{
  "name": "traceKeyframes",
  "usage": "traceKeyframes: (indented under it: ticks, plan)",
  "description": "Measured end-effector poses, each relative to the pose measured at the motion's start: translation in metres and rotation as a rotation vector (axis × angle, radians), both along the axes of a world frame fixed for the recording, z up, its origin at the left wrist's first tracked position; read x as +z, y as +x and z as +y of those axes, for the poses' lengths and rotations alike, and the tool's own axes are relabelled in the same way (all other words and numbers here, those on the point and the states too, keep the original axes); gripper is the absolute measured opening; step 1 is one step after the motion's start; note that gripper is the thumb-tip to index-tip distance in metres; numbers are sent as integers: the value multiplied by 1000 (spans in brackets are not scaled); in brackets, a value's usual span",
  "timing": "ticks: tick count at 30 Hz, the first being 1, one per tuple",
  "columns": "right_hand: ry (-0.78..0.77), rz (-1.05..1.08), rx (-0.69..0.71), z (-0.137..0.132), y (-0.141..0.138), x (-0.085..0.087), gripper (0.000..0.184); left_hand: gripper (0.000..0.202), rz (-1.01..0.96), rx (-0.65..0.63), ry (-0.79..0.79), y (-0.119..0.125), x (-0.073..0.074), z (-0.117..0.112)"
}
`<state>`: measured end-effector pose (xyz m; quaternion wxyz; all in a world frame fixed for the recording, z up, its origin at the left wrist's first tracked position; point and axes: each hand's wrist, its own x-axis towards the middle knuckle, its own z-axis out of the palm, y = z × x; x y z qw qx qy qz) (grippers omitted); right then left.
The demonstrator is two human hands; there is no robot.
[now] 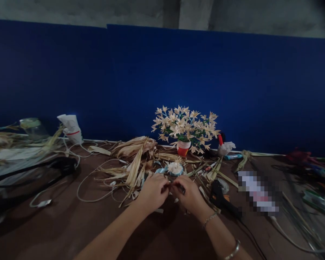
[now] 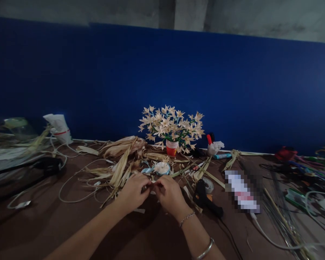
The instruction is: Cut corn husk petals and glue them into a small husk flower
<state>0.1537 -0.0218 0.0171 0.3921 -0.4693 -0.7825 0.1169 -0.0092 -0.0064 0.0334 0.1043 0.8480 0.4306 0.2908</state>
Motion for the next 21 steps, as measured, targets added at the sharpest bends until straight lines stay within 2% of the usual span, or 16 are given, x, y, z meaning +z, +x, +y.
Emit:
traceKeyframes:
  ticks: [4,10,14,15,21]
  plan:
    - [27,-3,-80,-2,-5,2,9,11,60,69,115,7,1,-9]
    - [83,3,-239,-4,-12,1,10,13,-30,202,145,13,-6,-12]
    - [140,15,-397,-1,-2,1,10,17,-84,259,133,10,-9,-8]
    - [135,38,-402,1,0,2,10,17,-94,254,123,9,-9,-7]
    - [29,158,-83,4,-1,-3,13,14,-60,164,63,8,-9,-4]
